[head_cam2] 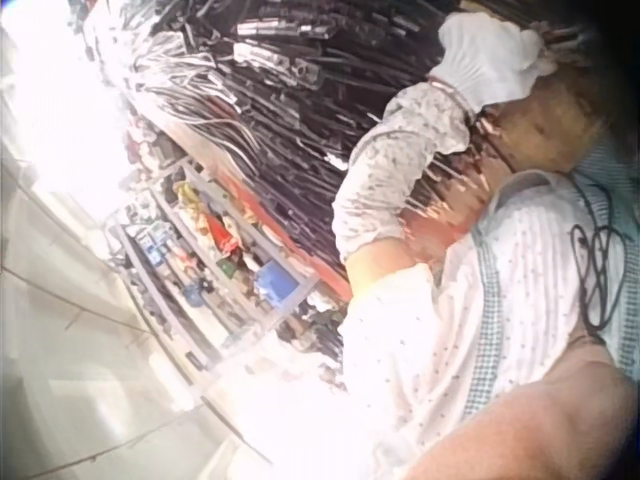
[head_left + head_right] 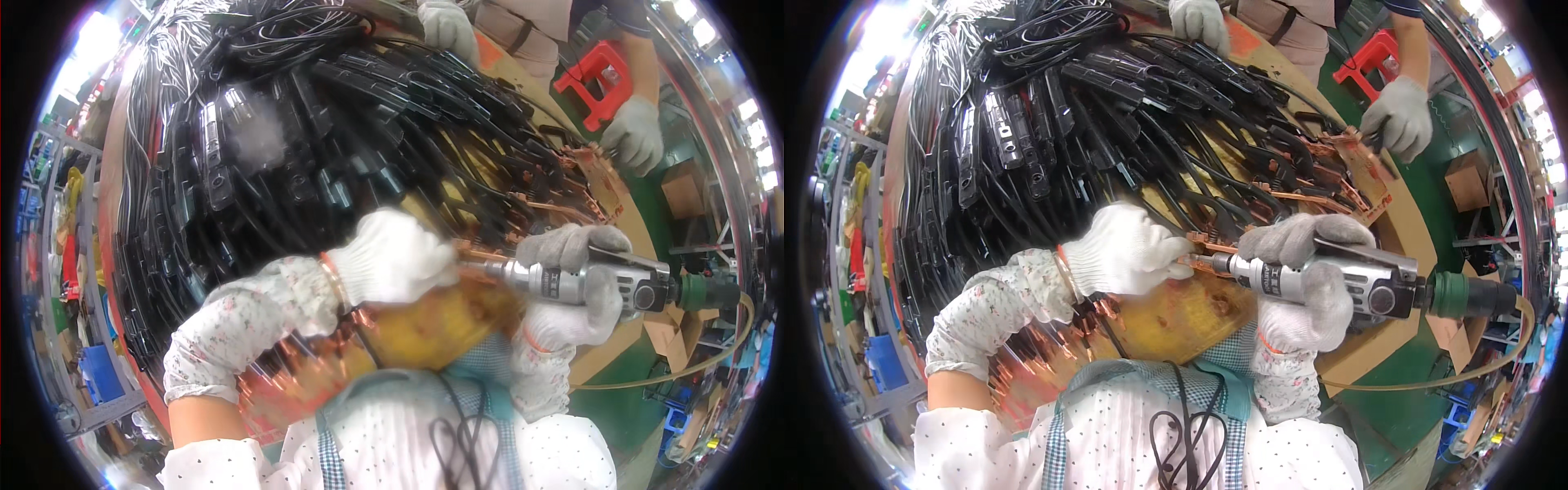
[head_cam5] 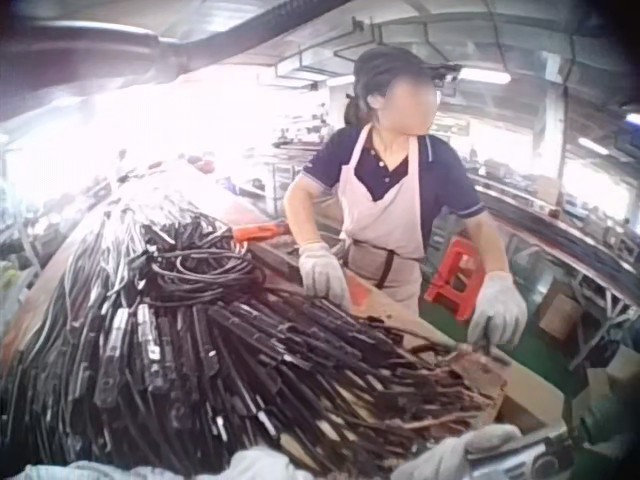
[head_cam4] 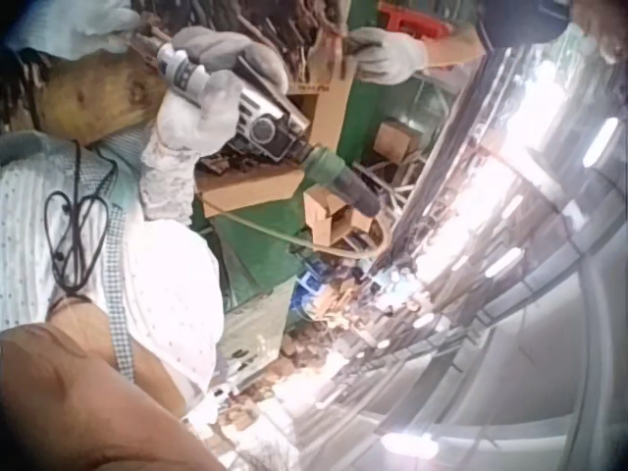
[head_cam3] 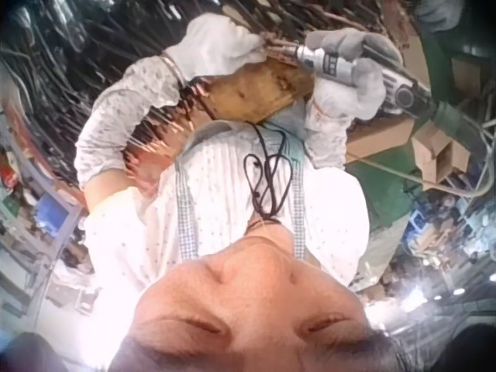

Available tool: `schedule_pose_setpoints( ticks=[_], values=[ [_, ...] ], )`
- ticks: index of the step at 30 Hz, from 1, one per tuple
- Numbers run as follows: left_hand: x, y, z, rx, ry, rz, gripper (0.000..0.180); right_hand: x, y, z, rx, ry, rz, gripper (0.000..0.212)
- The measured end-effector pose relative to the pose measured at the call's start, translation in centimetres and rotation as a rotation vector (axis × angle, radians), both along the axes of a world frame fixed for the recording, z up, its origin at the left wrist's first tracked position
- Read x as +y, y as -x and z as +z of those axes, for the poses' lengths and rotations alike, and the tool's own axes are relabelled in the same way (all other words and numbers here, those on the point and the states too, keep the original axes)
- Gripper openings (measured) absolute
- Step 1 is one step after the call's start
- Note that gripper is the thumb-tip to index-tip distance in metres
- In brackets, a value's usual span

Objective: The person attaches metal clamp jaws to jumper cable handles and fastens them using a pneumatic tool.

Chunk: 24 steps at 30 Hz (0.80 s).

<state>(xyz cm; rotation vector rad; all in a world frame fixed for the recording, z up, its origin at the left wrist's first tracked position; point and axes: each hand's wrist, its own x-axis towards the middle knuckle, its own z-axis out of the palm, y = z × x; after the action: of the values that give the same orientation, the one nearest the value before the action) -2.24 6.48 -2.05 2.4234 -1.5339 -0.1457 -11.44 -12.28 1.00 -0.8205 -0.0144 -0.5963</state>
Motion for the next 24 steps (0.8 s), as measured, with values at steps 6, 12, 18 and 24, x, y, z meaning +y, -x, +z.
schedule_pose_setpoints(
  ticks=[6, 12, 18, 24],
  values=[
    [0.1, -0.2, -0.1, 0.032, -0.011, -0.003, 0.026, 0.2, 0.4, 0.1, -0.020, 0.089, 0.026, 0.045],
    [-0.1, -0.5, -0.2, 0.056, -0.001, 0.008, 0.029, 2.7, -0.9, 1.6, 0.156, 0.123, -0.231, 0.039],
    [-0.8, -0.4, 0.7, 0.044, 0.008, -0.031, 0.033, -1.4, -0.5, 0.5, -0.272, 0.316, 0.216, 0.039],
    [0.4, 0.5, 0.4, 0.081, -0.060, 0.035, 0.026, -0.7, -1.6, 1.3, -0.100, 0.359, 0.421, 0.029]
  ],
)
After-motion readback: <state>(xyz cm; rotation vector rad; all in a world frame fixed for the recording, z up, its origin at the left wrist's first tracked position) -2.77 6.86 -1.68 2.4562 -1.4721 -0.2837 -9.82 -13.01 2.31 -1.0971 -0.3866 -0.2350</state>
